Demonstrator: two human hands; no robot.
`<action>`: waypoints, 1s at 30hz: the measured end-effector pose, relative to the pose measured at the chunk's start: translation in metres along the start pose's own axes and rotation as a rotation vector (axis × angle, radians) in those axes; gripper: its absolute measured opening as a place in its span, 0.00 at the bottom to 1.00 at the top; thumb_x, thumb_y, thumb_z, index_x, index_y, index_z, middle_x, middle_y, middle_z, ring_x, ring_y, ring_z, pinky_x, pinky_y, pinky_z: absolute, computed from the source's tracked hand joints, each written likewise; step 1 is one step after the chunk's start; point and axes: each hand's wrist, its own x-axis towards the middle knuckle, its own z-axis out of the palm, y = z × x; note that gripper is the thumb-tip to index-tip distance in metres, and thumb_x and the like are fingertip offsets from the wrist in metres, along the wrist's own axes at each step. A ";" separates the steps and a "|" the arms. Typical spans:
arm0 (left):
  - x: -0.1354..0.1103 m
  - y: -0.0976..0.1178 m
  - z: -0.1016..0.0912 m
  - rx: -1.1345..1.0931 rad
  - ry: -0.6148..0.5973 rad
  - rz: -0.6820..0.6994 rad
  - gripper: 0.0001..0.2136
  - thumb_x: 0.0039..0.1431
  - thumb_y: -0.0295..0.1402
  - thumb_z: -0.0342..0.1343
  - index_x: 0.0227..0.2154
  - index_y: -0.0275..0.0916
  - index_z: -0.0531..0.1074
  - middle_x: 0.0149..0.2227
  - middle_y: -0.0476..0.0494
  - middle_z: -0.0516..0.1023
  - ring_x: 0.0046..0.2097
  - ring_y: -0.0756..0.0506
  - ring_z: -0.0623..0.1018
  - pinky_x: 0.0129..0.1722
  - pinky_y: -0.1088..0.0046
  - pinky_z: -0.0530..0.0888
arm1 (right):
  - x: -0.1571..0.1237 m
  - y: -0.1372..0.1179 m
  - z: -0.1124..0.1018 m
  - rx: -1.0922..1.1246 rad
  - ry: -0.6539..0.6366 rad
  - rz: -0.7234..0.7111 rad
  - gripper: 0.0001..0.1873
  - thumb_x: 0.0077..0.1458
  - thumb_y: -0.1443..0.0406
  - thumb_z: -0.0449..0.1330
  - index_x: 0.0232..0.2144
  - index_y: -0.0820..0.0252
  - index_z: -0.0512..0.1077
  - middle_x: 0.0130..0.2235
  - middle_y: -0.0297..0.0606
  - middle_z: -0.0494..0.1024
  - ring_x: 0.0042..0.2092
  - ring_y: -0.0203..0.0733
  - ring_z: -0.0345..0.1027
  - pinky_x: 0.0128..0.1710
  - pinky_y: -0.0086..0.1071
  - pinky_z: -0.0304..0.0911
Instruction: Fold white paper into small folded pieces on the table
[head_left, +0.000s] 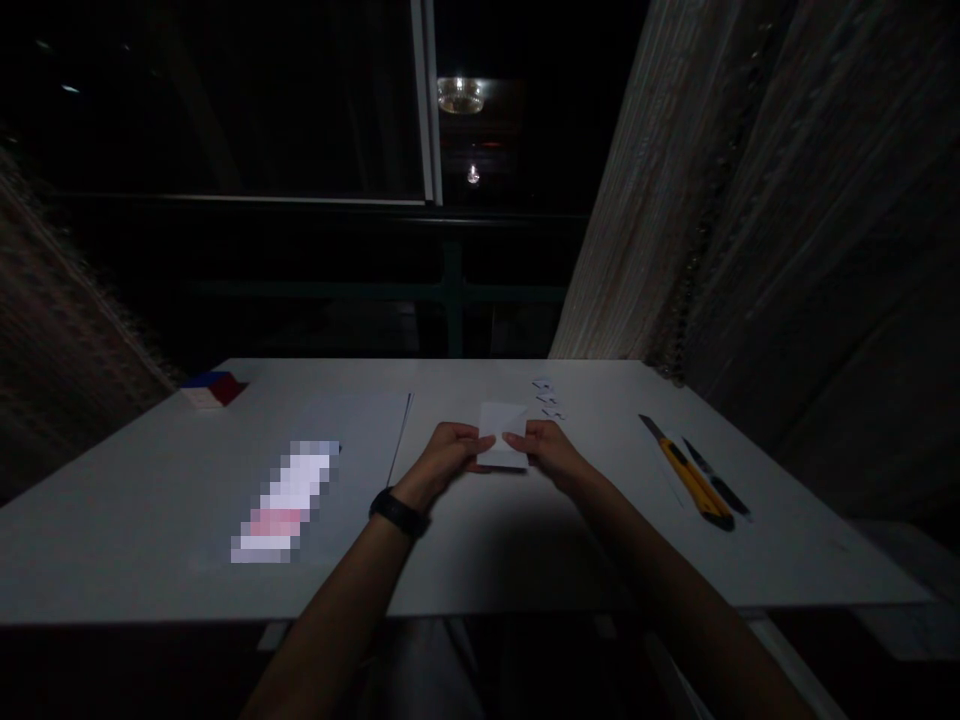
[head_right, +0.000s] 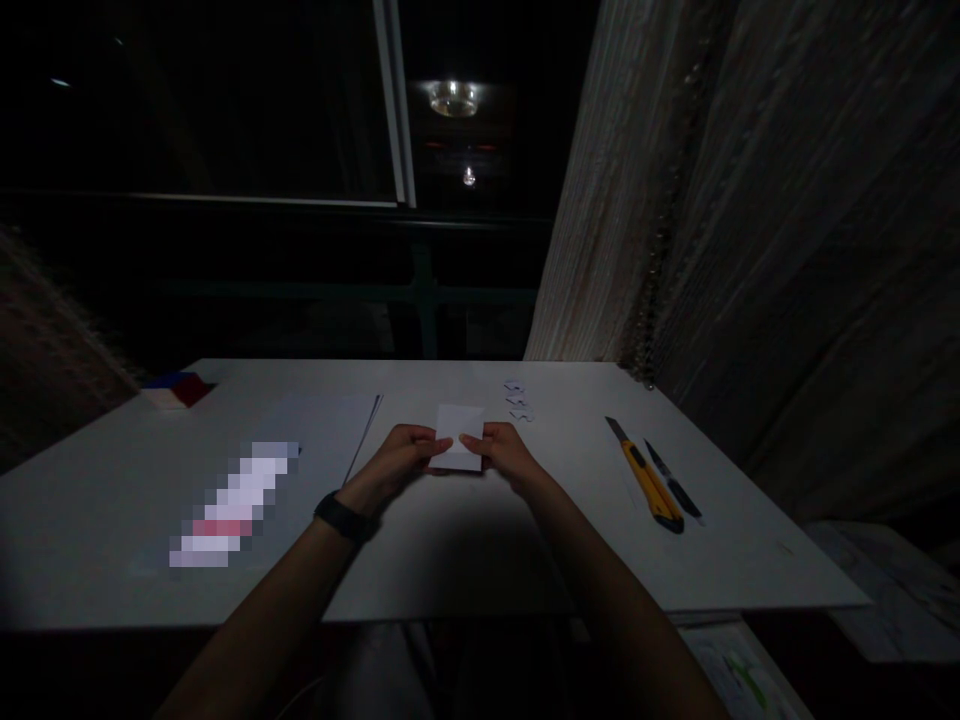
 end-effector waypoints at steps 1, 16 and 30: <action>0.000 0.000 0.000 -0.016 0.013 0.002 0.14 0.37 0.37 0.66 0.23 0.31 0.73 0.23 0.43 0.75 0.24 0.50 0.73 0.24 0.75 0.72 | 0.000 0.000 0.000 -0.001 -0.014 0.003 0.19 0.35 0.56 0.67 0.25 0.68 0.72 0.20 0.37 0.74 0.21 0.36 0.66 0.20 0.29 0.60; 0.001 0.002 -0.002 -0.124 0.060 0.036 0.19 0.42 0.32 0.65 0.38 0.29 0.70 0.32 0.35 0.77 0.28 0.44 0.78 0.25 0.70 0.76 | -0.002 0.000 -0.003 0.075 -0.134 -0.012 0.20 0.44 0.59 0.63 0.38 0.65 0.70 0.24 0.39 0.76 0.22 0.37 0.69 0.21 0.29 0.65; -0.001 0.008 0.000 -0.336 -0.010 -0.005 0.20 0.49 0.43 0.59 0.40 0.36 0.67 0.37 0.37 0.76 0.36 0.42 0.79 0.36 0.63 0.76 | 0.006 0.006 0.000 -0.055 0.126 -0.181 0.22 0.43 0.64 0.56 0.42 0.64 0.73 0.19 0.34 0.74 0.21 0.35 0.68 0.22 0.28 0.62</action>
